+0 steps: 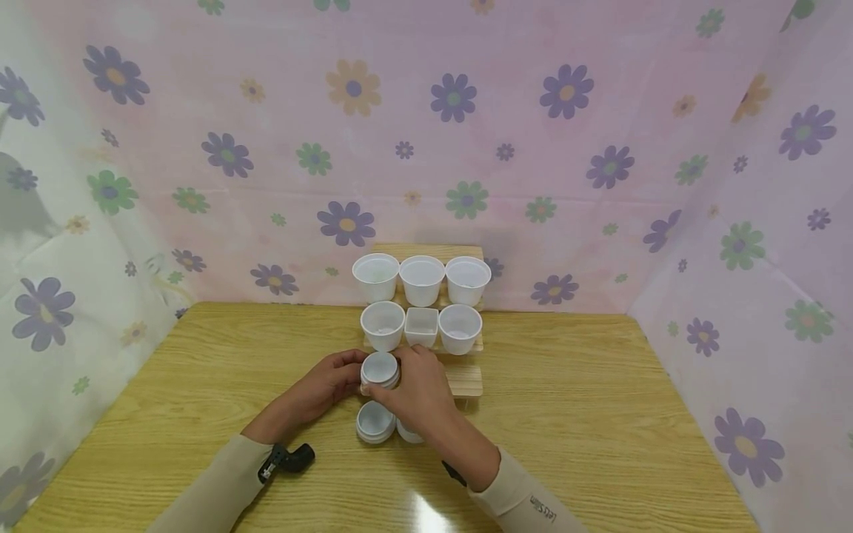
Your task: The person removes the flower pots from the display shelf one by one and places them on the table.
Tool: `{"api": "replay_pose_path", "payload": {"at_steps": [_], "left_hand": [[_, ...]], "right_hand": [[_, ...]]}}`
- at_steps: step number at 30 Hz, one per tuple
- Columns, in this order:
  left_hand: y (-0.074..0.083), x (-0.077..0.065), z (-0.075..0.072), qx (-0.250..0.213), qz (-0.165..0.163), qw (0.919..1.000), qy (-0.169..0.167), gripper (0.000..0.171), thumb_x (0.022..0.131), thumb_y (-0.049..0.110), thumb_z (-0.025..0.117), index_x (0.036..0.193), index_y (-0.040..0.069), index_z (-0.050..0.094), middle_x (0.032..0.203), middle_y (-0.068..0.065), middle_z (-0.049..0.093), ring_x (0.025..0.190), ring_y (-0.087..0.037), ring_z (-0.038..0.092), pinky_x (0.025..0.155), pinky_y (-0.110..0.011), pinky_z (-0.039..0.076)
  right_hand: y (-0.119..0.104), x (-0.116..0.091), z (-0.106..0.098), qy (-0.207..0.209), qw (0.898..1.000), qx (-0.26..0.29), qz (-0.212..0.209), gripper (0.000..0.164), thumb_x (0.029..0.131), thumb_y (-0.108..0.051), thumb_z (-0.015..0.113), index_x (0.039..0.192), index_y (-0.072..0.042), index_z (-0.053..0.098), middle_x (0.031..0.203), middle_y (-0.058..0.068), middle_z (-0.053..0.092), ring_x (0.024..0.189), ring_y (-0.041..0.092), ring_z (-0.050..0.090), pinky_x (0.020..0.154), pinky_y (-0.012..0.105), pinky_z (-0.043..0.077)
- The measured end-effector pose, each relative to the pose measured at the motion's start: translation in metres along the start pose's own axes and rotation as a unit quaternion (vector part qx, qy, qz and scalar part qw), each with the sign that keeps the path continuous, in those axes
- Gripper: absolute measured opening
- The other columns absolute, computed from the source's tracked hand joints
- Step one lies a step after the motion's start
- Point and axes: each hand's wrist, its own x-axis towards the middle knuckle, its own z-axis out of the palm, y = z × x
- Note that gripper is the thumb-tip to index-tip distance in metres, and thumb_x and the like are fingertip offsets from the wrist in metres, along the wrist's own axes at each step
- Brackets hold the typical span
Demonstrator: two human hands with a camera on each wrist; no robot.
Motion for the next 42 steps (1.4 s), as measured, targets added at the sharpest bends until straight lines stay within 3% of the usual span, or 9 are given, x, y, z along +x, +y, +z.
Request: {"api": "replay_pose_path", "payload": {"at_steps": [14, 27, 35, 42], "left_hand": [[0.002, -0.001, 0.0, 0.003, -0.005, 1.0, 0.002, 0.035, 0.109, 0.015, 0.059, 0.136, -0.007, 0.058, 0.122, -0.004, 0.068, 0.103, -0.016, 0.068, 0.087, -0.028, 0.057], [0.002, -0.001, 0.0, 0.01, -0.003, 0.9999, 0.003, 0.038, 0.11, 0.021, 0.06, 0.138, -0.005, 0.058, 0.124, -0.005, 0.068, 0.104, -0.016, 0.07, 0.089, -0.03, 0.058], [0.003, -0.001, 0.001, 0.007, -0.006, 0.9999, 0.007, 0.038, 0.11, 0.021, 0.059, 0.137, -0.006, 0.057, 0.123, -0.004, 0.068, 0.104, -0.016, 0.069, 0.089, -0.029, 0.058], [0.003, -0.001, 0.001, 0.011, -0.015, 0.9997, 0.018, 0.041, 0.109, 0.022, 0.061, 0.139, -0.006, 0.056, 0.125, -0.005, 0.067, 0.103, -0.016, 0.069, 0.088, -0.029, 0.058]], "right_hand": [[0.006, -0.002, 0.001, 0.01, 0.999, 0.03, -0.027, 0.036, 0.077, -0.02, 0.092, 0.107, -0.008, 0.076, 0.099, 0.001, 0.074, 0.094, 0.018, 0.067, 0.082, 0.038, 0.057], [0.012, -0.008, -0.002, 0.02, 0.998, 0.056, -0.028, 0.042, 0.076, -0.019, 0.093, 0.113, -0.008, 0.076, 0.105, 0.0, 0.075, 0.097, 0.014, 0.068, 0.083, 0.034, 0.057], [0.018, -0.016, -0.007, 0.031, 0.998, 0.045, -0.032, 0.043, 0.077, -0.022, 0.096, 0.113, -0.011, 0.076, 0.107, -0.003, 0.074, 0.096, 0.012, 0.066, 0.081, 0.031, 0.056], [0.022, -0.019, -0.014, 0.034, 0.998, 0.054, -0.029, 0.042, 0.076, -0.021, 0.096, 0.112, -0.01, 0.076, 0.107, -0.002, 0.074, 0.099, 0.013, 0.067, 0.084, 0.036, 0.058]]}}
